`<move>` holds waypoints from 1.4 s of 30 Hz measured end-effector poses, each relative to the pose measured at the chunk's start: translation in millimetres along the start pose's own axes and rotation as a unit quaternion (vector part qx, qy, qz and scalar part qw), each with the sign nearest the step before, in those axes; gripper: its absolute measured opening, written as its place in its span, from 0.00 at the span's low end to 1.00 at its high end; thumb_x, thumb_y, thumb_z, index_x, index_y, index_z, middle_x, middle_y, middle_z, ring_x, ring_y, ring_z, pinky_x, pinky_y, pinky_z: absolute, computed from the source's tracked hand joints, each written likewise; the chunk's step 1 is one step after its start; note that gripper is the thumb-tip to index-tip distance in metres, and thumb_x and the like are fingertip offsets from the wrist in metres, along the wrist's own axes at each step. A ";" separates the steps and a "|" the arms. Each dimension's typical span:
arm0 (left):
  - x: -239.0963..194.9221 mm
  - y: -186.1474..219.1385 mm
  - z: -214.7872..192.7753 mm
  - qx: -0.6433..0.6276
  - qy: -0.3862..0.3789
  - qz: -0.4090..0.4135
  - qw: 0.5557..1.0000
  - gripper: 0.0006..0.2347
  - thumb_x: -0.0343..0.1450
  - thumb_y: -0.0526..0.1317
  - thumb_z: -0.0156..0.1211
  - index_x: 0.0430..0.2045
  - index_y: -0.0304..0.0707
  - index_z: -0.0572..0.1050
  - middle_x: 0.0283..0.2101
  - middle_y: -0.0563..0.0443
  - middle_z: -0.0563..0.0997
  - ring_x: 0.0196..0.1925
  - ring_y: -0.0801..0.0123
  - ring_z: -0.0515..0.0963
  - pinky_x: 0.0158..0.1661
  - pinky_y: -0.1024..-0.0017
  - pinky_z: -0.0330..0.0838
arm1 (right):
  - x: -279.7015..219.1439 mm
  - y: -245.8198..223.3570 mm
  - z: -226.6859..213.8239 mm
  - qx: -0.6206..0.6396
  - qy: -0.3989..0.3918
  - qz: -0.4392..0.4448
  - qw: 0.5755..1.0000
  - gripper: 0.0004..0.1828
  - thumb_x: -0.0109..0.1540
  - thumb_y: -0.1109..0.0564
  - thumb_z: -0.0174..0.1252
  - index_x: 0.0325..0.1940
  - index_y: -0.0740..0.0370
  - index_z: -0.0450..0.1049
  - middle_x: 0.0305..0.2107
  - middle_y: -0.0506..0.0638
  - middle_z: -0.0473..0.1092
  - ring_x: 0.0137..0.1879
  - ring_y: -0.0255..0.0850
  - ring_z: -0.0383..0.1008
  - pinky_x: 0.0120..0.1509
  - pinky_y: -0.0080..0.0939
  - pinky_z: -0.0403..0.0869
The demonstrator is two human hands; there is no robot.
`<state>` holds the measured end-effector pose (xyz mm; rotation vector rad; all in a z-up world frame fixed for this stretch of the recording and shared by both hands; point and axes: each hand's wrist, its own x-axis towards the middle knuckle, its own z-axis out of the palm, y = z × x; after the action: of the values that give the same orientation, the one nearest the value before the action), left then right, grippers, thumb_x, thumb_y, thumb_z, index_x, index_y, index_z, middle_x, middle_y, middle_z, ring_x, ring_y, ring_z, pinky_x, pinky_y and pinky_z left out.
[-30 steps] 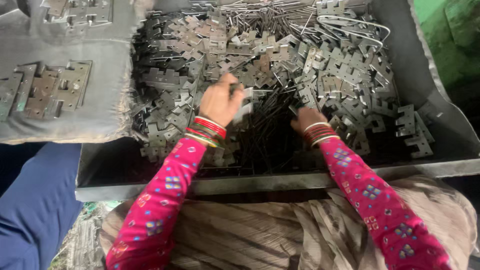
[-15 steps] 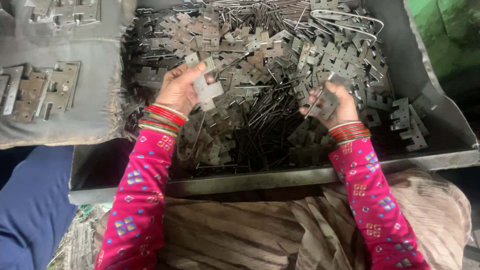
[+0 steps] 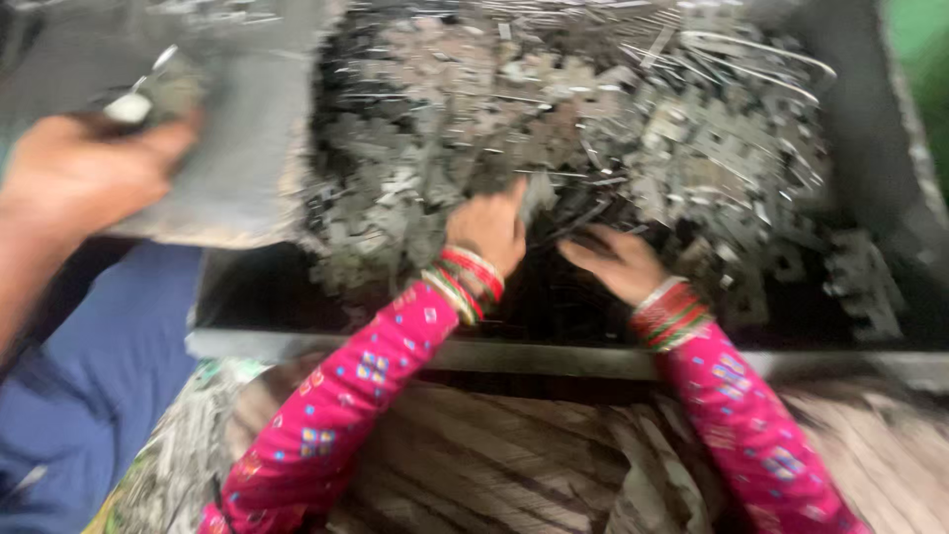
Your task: The person sorts through a bin of metal hinge components by hand, picking up individual pieces and placing them onto a cushioned work surface.
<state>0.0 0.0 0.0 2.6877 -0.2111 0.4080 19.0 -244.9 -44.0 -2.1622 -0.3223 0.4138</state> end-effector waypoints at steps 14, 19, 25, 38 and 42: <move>21.0 -221.8 -162.1 0.358 0.223 -0.362 0.831 0.09 0.71 0.41 0.55 0.41 0.52 0.81 0.29 0.43 0.84 0.37 0.48 0.83 0.41 0.44 0.67 | 3.5 141.7 -72.5 -0.329 0.013 -0.093 0.940 0.24 0.55 0.43 0.69 0.49 0.59 0.80 0.50 0.55 0.76 0.57 0.55 0.76 0.62 0.51 0.73; 37.1 -84.0 -110.4 0.427 0.248 -0.117 0.862 0.16 0.67 0.42 0.55 0.50 0.41 0.75 0.40 0.46 0.84 0.50 0.48 0.78 0.51 0.45 0.65 | -27.9 36.2 -73.2 -0.063 -0.017 -0.042 0.997 0.16 0.59 0.50 0.66 0.46 0.61 0.80 0.43 0.53 0.80 0.54 0.51 0.78 0.61 0.48 0.72; 9.4 -15.9 -5.3 0.134 -0.073 -0.006 0.988 0.06 0.70 0.39 0.56 0.35 0.48 0.81 0.34 0.47 0.83 0.43 0.54 0.81 0.54 0.46 0.66 | -59.5 -1.5 -100.4 0.421 0.077 -0.134 0.894 0.12 0.68 0.48 0.63 0.39 0.55 0.70 0.36 0.49 0.71 0.59 0.52 0.80 0.61 0.60 0.80; -4.8 -48.1 79.4 0.256 -0.045 0.125 0.958 0.06 0.69 0.38 0.60 0.34 0.39 0.81 0.40 0.46 0.80 0.45 0.56 0.79 0.41 0.59 0.71 | -33.7 39.5 -90.9 0.490 0.182 0.045 0.852 0.31 0.66 0.34 0.58 0.51 0.68 0.75 0.40 0.57 0.77 0.40 0.47 0.79 0.44 0.43 0.80; -1.6 -49.3 64.8 0.258 -0.064 0.143 0.953 0.08 0.62 0.37 0.61 0.33 0.39 0.81 0.39 0.47 0.80 0.44 0.58 0.79 0.41 0.59 0.73 | 24.4 15.7 -21.5 0.143 0.113 0.047 0.982 0.24 0.63 0.38 0.61 0.44 0.61 0.79 0.29 0.54 0.77 0.33 0.44 0.80 0.41 0.47 0.80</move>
<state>24.9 17.5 -75.5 3.2142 -0.6124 0.4191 51.2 -260.4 -49.2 -1.9216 -0.0302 0.2448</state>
